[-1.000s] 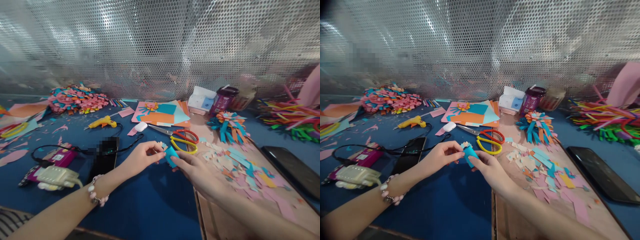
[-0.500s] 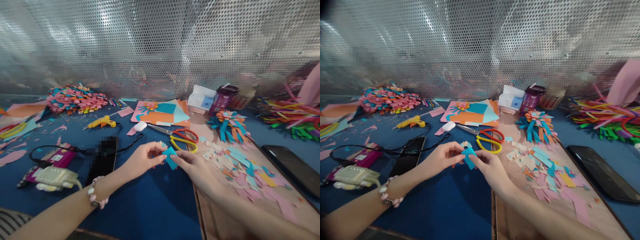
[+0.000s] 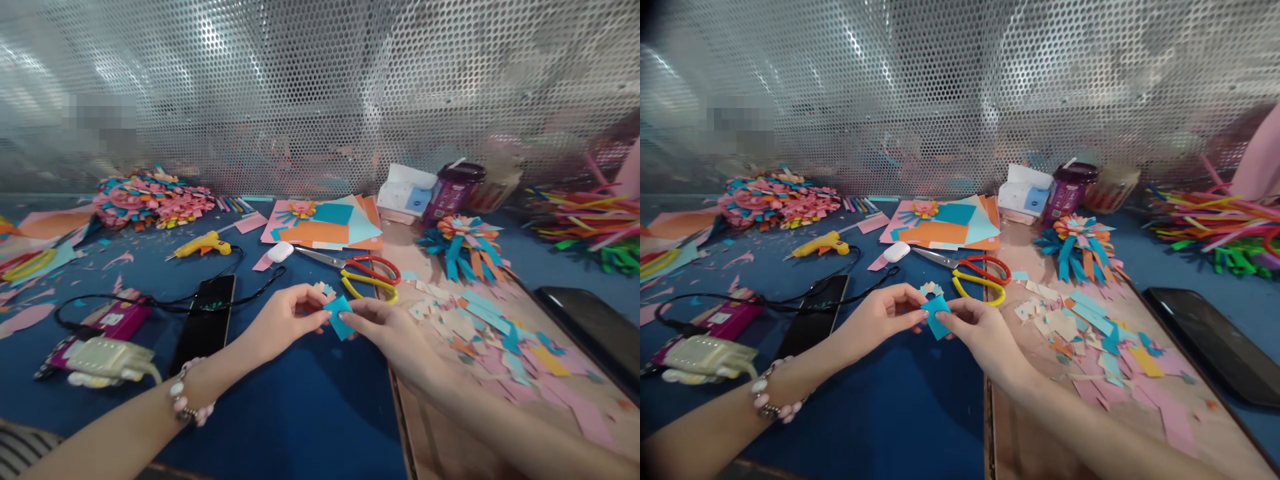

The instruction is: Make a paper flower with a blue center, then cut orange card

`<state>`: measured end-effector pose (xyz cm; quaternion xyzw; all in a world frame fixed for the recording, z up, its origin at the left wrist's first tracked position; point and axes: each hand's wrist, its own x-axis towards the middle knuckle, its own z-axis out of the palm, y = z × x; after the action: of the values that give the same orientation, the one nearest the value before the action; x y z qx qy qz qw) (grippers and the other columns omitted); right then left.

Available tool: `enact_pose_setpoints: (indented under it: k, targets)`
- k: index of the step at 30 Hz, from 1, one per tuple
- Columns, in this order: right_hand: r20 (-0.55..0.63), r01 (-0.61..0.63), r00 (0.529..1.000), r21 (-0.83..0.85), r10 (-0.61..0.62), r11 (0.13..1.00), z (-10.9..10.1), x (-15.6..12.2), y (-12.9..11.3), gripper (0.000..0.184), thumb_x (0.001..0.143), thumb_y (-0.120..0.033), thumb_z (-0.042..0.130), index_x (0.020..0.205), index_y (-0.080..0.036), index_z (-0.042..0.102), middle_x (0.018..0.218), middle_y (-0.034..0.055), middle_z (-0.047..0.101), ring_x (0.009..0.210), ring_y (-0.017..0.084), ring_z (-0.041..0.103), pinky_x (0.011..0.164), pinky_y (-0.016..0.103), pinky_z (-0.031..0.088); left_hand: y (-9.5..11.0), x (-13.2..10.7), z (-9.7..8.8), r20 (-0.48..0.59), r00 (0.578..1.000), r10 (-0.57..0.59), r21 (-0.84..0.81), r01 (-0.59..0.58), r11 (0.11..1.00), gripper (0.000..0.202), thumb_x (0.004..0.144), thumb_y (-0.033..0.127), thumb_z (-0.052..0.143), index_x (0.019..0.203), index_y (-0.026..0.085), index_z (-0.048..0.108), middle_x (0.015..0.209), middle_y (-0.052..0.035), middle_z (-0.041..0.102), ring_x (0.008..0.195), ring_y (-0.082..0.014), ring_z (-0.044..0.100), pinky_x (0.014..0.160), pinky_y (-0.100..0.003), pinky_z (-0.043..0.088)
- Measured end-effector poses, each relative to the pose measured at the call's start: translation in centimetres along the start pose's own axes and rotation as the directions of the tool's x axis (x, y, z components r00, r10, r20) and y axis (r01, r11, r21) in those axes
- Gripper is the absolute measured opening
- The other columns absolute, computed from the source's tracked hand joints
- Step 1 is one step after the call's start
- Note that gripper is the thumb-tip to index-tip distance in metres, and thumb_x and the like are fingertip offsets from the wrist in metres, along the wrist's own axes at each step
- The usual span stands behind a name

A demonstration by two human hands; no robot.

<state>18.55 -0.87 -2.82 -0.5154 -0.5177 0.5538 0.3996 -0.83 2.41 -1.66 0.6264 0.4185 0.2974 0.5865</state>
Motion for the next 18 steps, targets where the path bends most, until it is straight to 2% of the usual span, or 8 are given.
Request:
enact_pose_setpoints:
  k: [11,18]
  targets:
    - [-0.016,-0.022,1.000,0.011,0.022,1.000,0.08,-0.08,0.17,0.021,0.081,-0.040,0.070,0.085,-0.020,0.070,0.078,-0.0007,0.070,0.073,0.014,0.064,0.069,0.025,0.049,0.25,-0.13,0.01,-0.021,1.000,-0.015,0.060,0.017,0.998,0.018,0.080,0.030,0.070,0.091,0.017,0.066,0.089,-0.0041,0.071,0.079,-0.0168,0.067,0.078,-0.033,0.055]
    - [-0.041,-0.008,0.999,-0.070,0.005,0.998,0.14,0.01,-0.05,0.017,0.081,-0.037,0.069,0.079,-0.020,0.068,0.075,-0.0003,0.068,0.069,0.014,0.063,0.064,0.026,0.049,0.16,-0.02,-0.13,-0.016,1.000,0.003,0.075,-0.002,0.997,0.015,0.080,0.028,0.070,0.090,0.018,0.066,0.086,-0.0021,0.070,0.076,-0.0150,0.066,0.077,-0.031,0.054]
